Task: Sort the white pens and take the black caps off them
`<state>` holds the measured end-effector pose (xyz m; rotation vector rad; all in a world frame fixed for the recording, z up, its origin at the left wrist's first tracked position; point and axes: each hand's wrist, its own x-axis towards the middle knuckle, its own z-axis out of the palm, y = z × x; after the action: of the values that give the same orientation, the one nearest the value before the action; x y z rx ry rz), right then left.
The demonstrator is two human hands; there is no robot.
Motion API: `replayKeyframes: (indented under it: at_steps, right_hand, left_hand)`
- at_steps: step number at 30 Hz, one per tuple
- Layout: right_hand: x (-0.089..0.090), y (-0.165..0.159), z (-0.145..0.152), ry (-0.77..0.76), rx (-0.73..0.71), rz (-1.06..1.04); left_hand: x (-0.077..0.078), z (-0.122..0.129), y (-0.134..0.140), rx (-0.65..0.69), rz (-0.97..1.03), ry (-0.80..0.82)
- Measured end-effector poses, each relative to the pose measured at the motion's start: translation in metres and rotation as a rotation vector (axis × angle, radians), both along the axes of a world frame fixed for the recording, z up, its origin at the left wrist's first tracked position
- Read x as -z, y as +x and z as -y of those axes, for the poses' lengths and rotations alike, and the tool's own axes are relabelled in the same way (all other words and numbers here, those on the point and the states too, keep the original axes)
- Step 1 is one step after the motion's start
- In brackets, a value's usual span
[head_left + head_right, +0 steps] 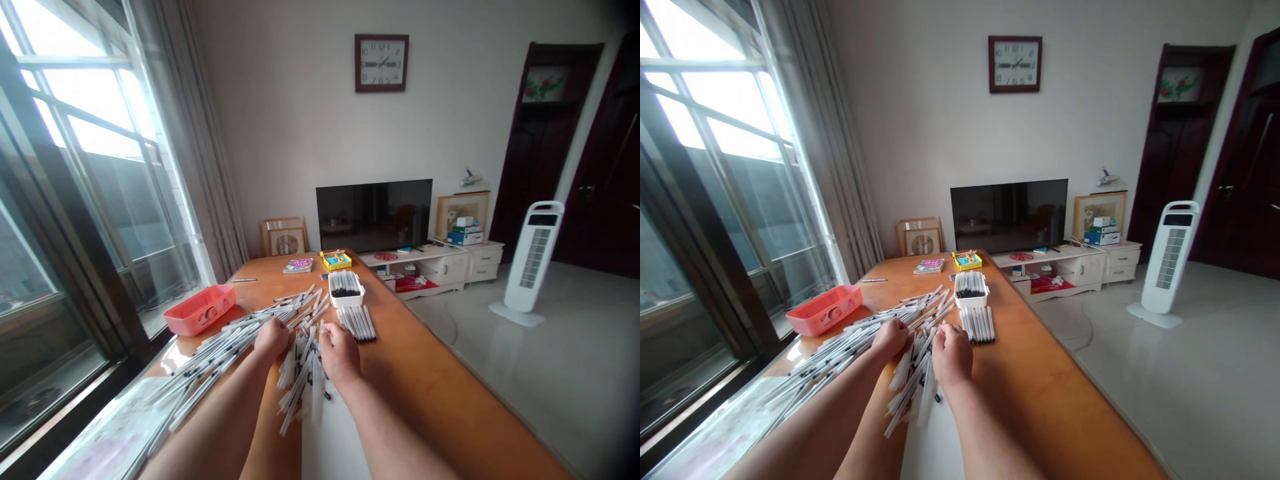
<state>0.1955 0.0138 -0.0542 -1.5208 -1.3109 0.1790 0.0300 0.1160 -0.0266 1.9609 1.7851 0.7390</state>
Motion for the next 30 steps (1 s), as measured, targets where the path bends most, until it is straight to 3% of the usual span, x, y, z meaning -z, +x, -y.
replayKeyframes:
  at_steps: [6, 9, 12, 17, 19, 23, 26, 30]
  right_hand:
    - [-0.001, -0.002, -0.001, -0.029, -0.04, -0.115]
    - [-0.007, -0.007, 0.001, -0.005, -0.146, -0.314]
    - [-0.018, -0.017, 0.009, -0.071, -0.365, -0.621]
    - [-0.031, -0.03, 0.02, -0.141, -0.569, -1.01]
    - [-0.031, -0.033, 0.021, -0.132, -0.57, -1.041]
    - [-0.03, -0.035, 0.02, -0.169, -0.503, -1.036]
    - [-0.03, -0.035, 0.019, -0.184, -0.439, -1.045]
    - [-0.032, -0.037, 0.021, -0.158, -0.435, -1.048]
  left_hand:
    - [-0.008, 0.021, -0.021, -0.047, 0.095, 0.068]
    - [-0.018, 0.047, -0.027, 0.069, 0.219, 0.085]
    - [-0.026, 0.079, -0.027, 0.209, 0.365, 0.098]
    - [-0.015, 0.109, -0.021, 0.339, 0.532, 0.106]
    - [-0.007, 0.111, -0.021, 0.348, 0.508, 0.178]
    - [-0.005, 0.113, -0.026, 0.372, 0.207, 0.357]
    - [-0.01, 0.115, -0.029, 0.362, 0.091, 0.343]
    - [-0.012, 0.116, -0.027, 0.349, 0.155, 0.306]
